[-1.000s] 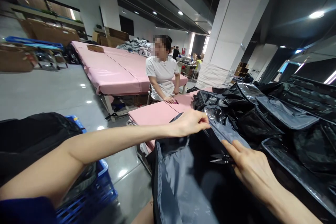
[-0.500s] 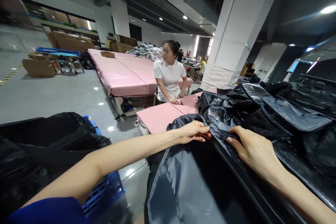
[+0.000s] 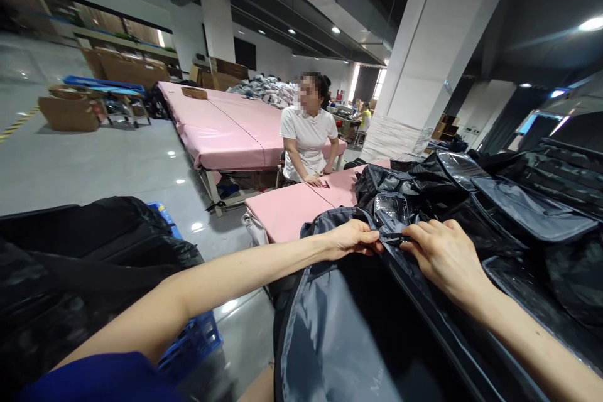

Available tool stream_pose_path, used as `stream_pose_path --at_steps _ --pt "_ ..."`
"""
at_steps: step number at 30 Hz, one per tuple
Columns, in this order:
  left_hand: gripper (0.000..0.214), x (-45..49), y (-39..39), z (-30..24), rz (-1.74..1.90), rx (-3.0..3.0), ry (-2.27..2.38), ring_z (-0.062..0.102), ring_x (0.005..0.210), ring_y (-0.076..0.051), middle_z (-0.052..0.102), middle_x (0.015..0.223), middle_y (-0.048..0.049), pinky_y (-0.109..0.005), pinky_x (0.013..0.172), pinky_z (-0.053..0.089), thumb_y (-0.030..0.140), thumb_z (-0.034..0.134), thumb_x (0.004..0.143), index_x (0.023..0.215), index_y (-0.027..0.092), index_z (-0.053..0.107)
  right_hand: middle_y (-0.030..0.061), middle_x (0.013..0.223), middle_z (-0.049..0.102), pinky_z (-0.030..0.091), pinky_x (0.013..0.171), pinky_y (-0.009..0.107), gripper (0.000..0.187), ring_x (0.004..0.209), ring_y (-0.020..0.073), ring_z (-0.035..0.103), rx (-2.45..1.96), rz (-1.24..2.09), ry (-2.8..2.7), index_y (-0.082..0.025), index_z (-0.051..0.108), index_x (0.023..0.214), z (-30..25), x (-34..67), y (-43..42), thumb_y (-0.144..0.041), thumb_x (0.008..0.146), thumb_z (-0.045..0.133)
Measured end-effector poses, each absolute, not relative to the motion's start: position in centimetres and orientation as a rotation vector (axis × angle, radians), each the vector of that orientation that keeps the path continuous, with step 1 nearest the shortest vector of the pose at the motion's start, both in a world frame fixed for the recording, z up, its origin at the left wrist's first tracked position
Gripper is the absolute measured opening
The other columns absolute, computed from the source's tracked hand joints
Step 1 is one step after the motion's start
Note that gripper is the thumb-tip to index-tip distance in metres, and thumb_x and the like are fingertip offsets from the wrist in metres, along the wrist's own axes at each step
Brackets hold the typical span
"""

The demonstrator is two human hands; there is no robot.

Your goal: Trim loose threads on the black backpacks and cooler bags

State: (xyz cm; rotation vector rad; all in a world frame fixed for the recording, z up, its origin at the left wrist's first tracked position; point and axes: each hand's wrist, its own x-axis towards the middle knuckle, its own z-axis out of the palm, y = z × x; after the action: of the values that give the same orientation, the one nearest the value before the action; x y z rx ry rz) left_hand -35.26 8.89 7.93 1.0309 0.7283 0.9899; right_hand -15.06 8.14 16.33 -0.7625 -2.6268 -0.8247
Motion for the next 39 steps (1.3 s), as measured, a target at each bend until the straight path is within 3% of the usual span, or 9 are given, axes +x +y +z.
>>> stream_pose_path --at_steps 10,13,18,23,25,29,32,35,39 --pt "0.051 -35.2 9.2 7.6 1.018 1.054 0.698 0.057 0.067 -0.010 0.065 0.068 -0.0021 -0.024 0.067 0.041 0.051 0.081 0.040 0.064 0.010 0.064 0.0018 0.074 0.063 0.033 0.065 0.032 0.026 0.066 0.0159 0.055 -0.770 -0.830 -2.566 -0.022 0.062 0.092 16.3 -15.0 7.6 -0.035 0.092 0.039" --pt "0.051 -35.1 9.3 7.6 1.028 1.049 0.722 0.057 0.066 -0.010 0.065 0.068 -0.0020 -0.024 0.067 0.041 0.050 0.081 0.041 0.066 0.009 0.063 0.0033 0.070 0.062 0.036 0.064 0.033 0.029 0.064 0.0178 0.055 -0.804 -0.850 -2.572 -0.022 0.062 0.083 16.9 -14.7 7.3 -0.033 0.091 0.037" --pt "0.048 -35.1 9.3 7.9 1.041 1.061 0.744 0.058 0.065 -0.009 0.065 0.068 -0.0019 -0.023 0.067 0.042 0.049 0.081 0.046 0.065 0.009 0.060 0.0016 0.078 0.067 0.044 0.050 0.027 0.024 0.060 0.0178 0.061 -1.045 -0.463 -2.497 -0.026 0.058 0.096 16.3 -10.3 4.9 -0.043 0.085 0.045" --pt "0.050 -34.5 8.6 9.1 0.998 1.025 0.790 0.061 0.064 -0.011 0.065 0.068 -0.0009 -0.025 0.064 0.047 0.050 0.081 0.045 0.068 0.011 0.059 0.0028 0.096 0.066 0.046 0.048 0.025 0.049 0.062 0.0168 0.063 -0.923 -0.707 -2.605 -0.025 0.049 0.117 12.5 -6.9 0.8 -0.012 0.071 0.040" --pt "0.051 -33.8 7.6 9.7 0.885 1.067 0.815 0.063 0.065 -0.015 0.066 0.069 -0.0029 -0.027 0.062 0.048 0.052 0.079 0.048 0.071 0.011 0.060 0.0036 0.090 0.066 0.045 0.047 0.024 0.056 0.058 0.0145 0.062 -0.784 -0.859 -2.599 -0.021 0.051 0.113 11.9 -7.6 -0.3 -0.002 0.064 0.034" --pt "0.048 -31.8 5.4 10.2 0.681 1.113 0.831 0.065 0.062 -0.016 0.066 0.068 -0.0050 -0.026 0.057 0.049 0.051 0.079 0.050 0.069 0.010 0.061 0.0010 0.068 0.060 0.039 0.040 0.021 0.043 0.044 0.0111 0.054 -0.657 -0.943 -2.639 -0.018 0.058 0.092 12.2 -10.0 -0.9 0.003 0.065 0.032" --pt "0.040 -30.8 4.7 10.1 0.742 1.061 0.843 0.064 0.061 -0.015 0.066 0.068 -0.0048 -0.024 0.056 0.048 0.042 0.080 0.052 0.063 0.010 0.059 -0.0002 0.063 0.056 0.035 0.037 0.023 0.039 0.039 0.0123 0.051 -0.745 -0.859 -2.667 -0.021 0.059 0.079 12.1 -10.3 -0.8 0.002 0.065 0.032" --pt "0.037 -30.3 5.0 9.4 0.815 1.068 0.829 0.064 0.062 -0.014 0.066 0.068 -0.0056 -0.023 0.056 0.047 0.040 0.079 0.053 0.063 0.009 0.060 -0.0002 0.067 0.057 0.039 0.042 0.022 0.037 0.048 0.0120 0.056 -0.820 -0.511 -2.683 -0.022 0.060 0.084 12.0 -9.3 -0.7 -0.001 0.070 0.033" --pt "0.044 -30.1 5.6 7.8 0.887 1.135 0.738 0.062 0.065 -0.014 0.066 0.068 -0.0054 -0.024 0.060 0.048 0.047 0.078 0.050 0.066 0.009 0.063 0.0010 0.083 0.065 0.046 0.053 0.022 0.021 0.063 0.0137 0.063 -0.952 -0.220 -2.508 -0.024 0.058 0.101 13.1 -7.8 0.6 -0.031 0.085 0.048"
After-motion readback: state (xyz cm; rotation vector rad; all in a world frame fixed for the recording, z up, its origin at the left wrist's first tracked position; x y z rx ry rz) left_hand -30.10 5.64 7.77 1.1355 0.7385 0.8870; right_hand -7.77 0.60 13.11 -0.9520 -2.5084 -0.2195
